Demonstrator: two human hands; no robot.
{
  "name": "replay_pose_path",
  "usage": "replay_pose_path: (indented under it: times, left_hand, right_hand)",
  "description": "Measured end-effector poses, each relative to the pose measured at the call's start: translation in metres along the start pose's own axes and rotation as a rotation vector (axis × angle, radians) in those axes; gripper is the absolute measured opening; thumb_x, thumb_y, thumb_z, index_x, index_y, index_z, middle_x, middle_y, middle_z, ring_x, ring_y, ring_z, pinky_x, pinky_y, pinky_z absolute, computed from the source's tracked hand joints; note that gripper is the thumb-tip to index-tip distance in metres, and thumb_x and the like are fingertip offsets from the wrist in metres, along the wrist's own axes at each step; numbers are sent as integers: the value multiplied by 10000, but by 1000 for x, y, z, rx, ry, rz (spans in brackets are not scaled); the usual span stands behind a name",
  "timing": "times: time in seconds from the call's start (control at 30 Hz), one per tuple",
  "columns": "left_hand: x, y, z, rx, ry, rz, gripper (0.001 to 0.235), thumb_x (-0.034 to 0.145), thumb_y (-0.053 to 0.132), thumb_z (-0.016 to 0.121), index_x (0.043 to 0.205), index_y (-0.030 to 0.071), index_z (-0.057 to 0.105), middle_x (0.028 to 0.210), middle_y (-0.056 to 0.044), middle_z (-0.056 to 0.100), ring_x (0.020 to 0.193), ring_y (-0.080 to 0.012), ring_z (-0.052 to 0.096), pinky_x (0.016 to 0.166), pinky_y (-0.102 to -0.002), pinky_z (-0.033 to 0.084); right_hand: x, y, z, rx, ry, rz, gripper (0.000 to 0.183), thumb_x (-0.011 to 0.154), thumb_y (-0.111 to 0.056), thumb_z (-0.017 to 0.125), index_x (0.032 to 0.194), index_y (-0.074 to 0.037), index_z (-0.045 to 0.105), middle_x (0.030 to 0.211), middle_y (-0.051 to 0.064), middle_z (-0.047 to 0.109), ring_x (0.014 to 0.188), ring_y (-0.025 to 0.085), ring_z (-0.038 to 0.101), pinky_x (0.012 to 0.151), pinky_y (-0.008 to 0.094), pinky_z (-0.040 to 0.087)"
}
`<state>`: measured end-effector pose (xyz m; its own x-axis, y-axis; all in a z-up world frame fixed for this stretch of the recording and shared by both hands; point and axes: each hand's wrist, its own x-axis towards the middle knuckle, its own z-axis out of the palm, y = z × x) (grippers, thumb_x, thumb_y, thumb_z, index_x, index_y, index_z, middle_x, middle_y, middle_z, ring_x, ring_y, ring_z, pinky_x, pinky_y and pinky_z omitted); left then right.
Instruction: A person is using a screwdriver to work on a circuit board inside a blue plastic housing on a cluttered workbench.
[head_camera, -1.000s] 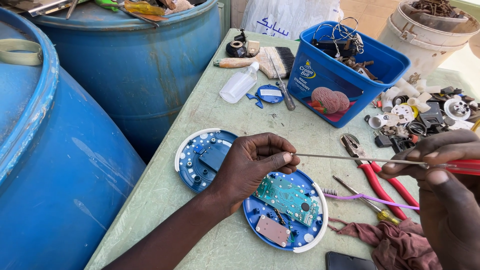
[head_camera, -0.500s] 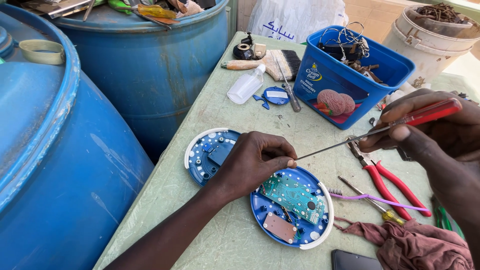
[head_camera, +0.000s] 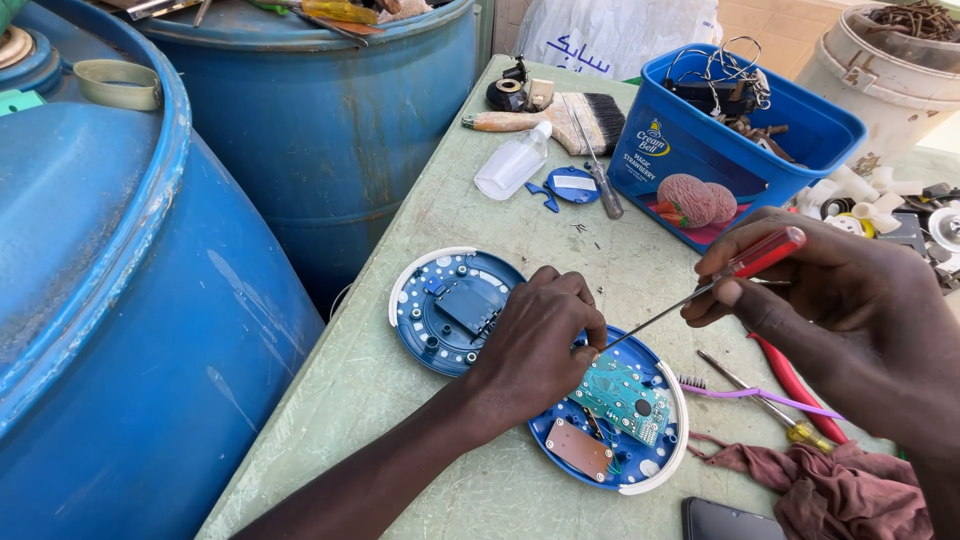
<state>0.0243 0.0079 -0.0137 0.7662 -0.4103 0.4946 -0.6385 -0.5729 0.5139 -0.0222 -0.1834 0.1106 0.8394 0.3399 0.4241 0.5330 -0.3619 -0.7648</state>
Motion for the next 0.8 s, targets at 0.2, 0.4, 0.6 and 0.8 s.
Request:
replay_pose_path:
  times: [0.2,0.4,0.6,0.8]
  left_hand:
    - [0,1,2,-19,3,3,130,718,0,804,801,90,761,833,-68,641,864,-252,567,673,-397,485]
    - [-1,-1,-1,-24,-26,13,149,754,-30,730,831,90,772,866,-77,652,898,-265,566,670,-424,488]
    - [-1,1,-5,-24,-68,-10,145,759,-30,723,814,97,767,867,-82,652,892,-255,566,658,-405,493]
    - [1,-2,-6,-21,-83,-14,145,788,20,714,865,128,772,855,-63,654,879,-262,576,675,-416,491]
  right_hand:
    - [5,-1,-1,-109,-51,-6,130,882,-65,604,932,43,656,874,140,663,727,220,774,709,295,655]
    - [14,-1,-1,-139,-40,82,147,885,-115,630,958,-11,703,813,95,728,723,172,772,697,284,629]
    - [21,-3,-2,-209,-62,152,217,875,-106,626,1074,-54,696,838,88,757,740,175,809,716,307,660]
    - [22,-3,0,-154,-22,151,203,852,-30,664,1044,-20,595,750,130,712,690,201,771,699,304,653]
